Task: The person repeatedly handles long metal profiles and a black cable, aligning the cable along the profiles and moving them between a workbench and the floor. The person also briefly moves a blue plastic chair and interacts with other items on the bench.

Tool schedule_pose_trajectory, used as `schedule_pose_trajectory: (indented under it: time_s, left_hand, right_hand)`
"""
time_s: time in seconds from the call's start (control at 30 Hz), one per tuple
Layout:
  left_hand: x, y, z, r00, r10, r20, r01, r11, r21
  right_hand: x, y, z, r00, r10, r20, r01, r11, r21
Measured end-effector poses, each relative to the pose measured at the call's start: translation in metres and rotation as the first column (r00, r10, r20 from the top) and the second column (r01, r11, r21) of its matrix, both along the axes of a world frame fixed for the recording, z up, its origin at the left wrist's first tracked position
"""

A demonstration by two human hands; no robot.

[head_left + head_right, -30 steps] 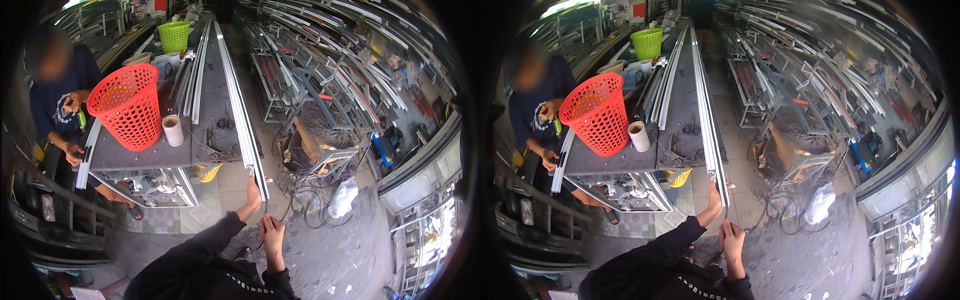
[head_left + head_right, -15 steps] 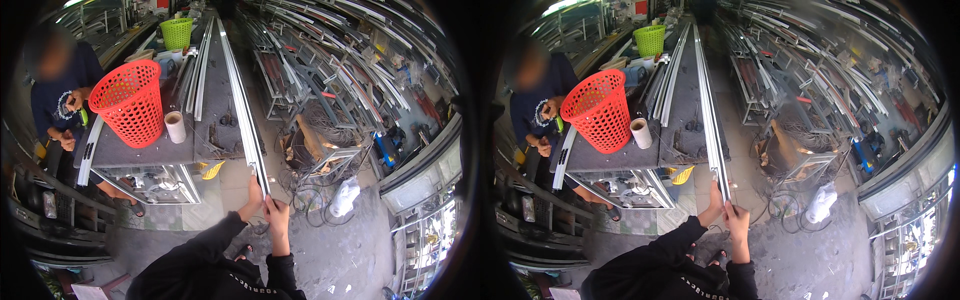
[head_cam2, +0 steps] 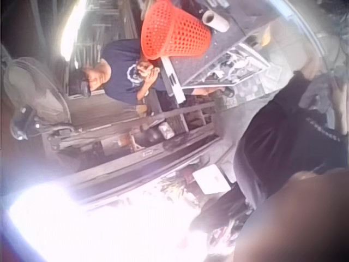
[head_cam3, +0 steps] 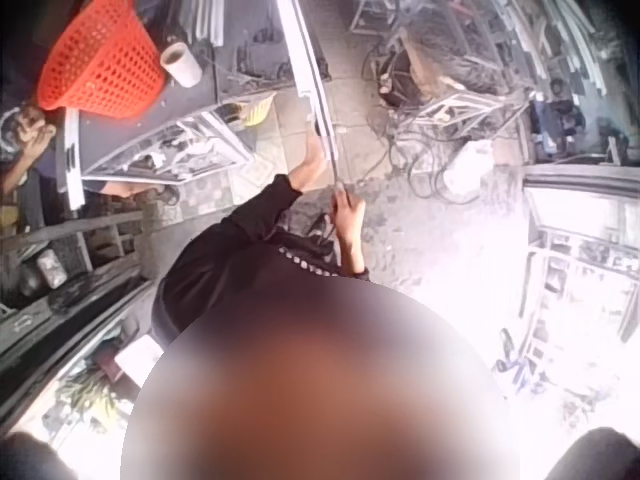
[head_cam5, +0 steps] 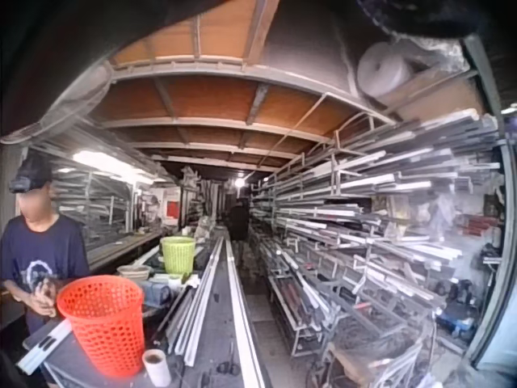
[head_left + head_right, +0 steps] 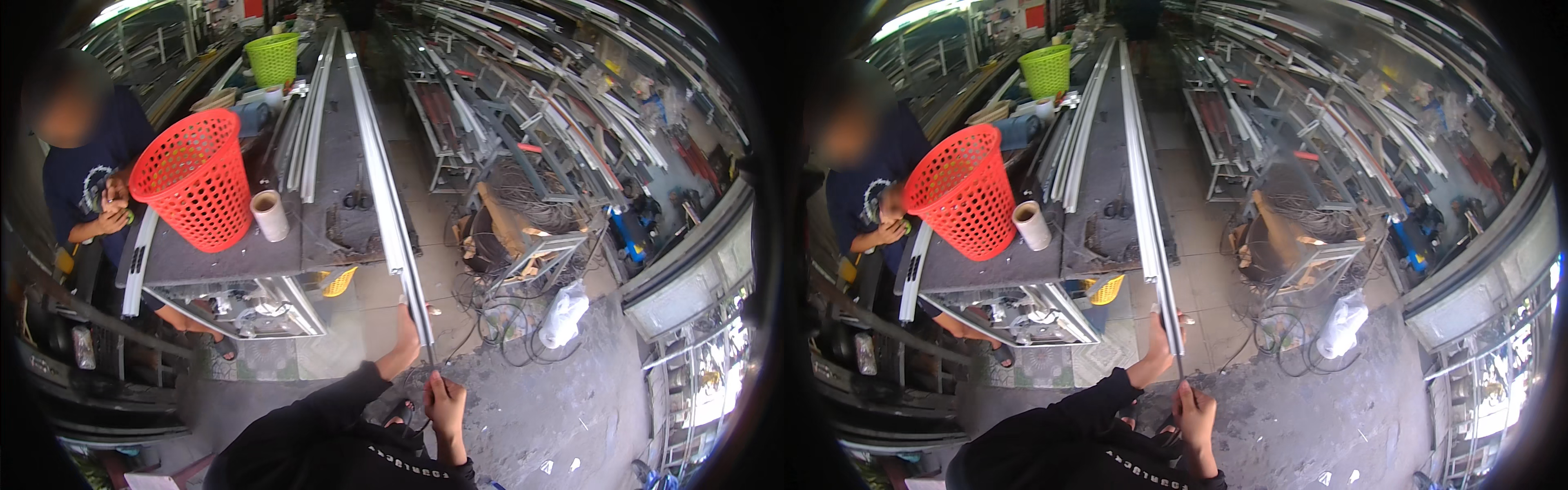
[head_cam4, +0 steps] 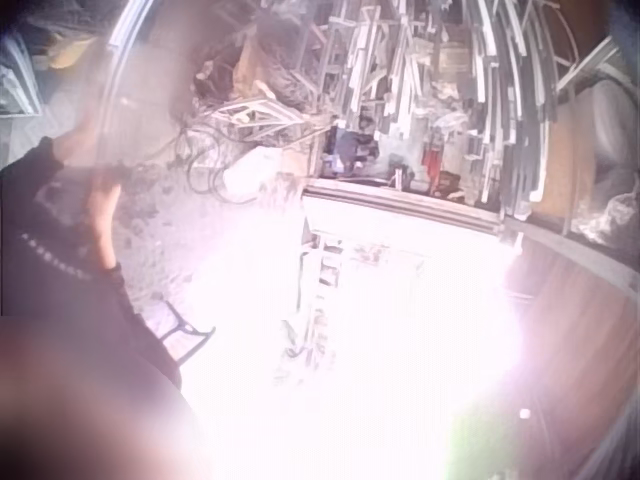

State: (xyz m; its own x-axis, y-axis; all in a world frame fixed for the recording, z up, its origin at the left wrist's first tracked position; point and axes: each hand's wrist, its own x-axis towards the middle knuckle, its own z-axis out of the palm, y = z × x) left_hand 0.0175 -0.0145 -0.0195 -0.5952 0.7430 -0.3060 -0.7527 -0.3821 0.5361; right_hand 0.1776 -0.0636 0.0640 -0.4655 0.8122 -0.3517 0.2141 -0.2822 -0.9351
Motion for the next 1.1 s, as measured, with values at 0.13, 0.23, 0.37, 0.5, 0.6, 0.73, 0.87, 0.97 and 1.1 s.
schedule_pose_trajectory:
  time_s: [0.13,0.23,0.37,0.5,0.6,0.73,0.87,0.97,1.1]
  left_hand:
    - [0.005,0.001,-0.003,0.998,0.066,-0.026,-0.067,0.995,-0.079]
    - [0.003,0.003,-0.007,0.997,0.070,-0.020,-0.070,0.997,-0.032]
    - [-0.001,0.004,-0.010,0.993,0.055,-0.104,-0.060,0.997,-0.043]
    - [0.000,0.003,-0.007,0.997,0.070,-0.040,-0.072,0.996,-0.043]
    - [0.002,0.002,-0.002,0.998,0.062,-0.005,-0.062,0.998,-0.025]
    - [0.004,0.003,0.002,0.998,0.067,-0.002,-0.067,0.997,-0.035]
    - [0.004,0.005,-0.002,0.993,0.099,-0.058,-0.101,0.995,-0.028]
    - [0.004,0.006,-0.009,0.993,0.090,-0.071,-0.093,0.995,-0.040]
    - [0.003,0.007,-0.014,0.994,0.065,-0.089,-0.073,0.994,-0.083]
  right_hand:
    - [-0.031,0.014,0.004,0.990,0.003,-0.138,-0.015,0.996,-0.083]
    - [-0.050,0.027,-0.005,0.961,0.042,-0.272,-0.067,0.994,-0.082]
    - [-0.039,0.025,-0.022,0.997,0.056,-0.055,-0.041,0.970,0.238]
    - [-0.011,0.010,-0.039,0.993,-0.105,0.045,0.001,0.400,0.916]
    - [0.001,0.005,-0.043,0.975,-0.136,0.176,-0.082,0.514,0.854]
    - [0.004,-0.001,-0.031,0.994,0.063,0.090,-0.084,0.965,0.248]
    - [-0.009,-0.007,-0.019,0.988,0.016,-0.154,-0.033,0.993,-0.110]
    - [-0.023,-0.010,-0.017,0.973,-0.030,-0.227,-0.011,0.984,-0.177]
    - [-0.023,-0.004,-0.015,0.969,0.051,-0.242,-0.090,0.984,-0.153]
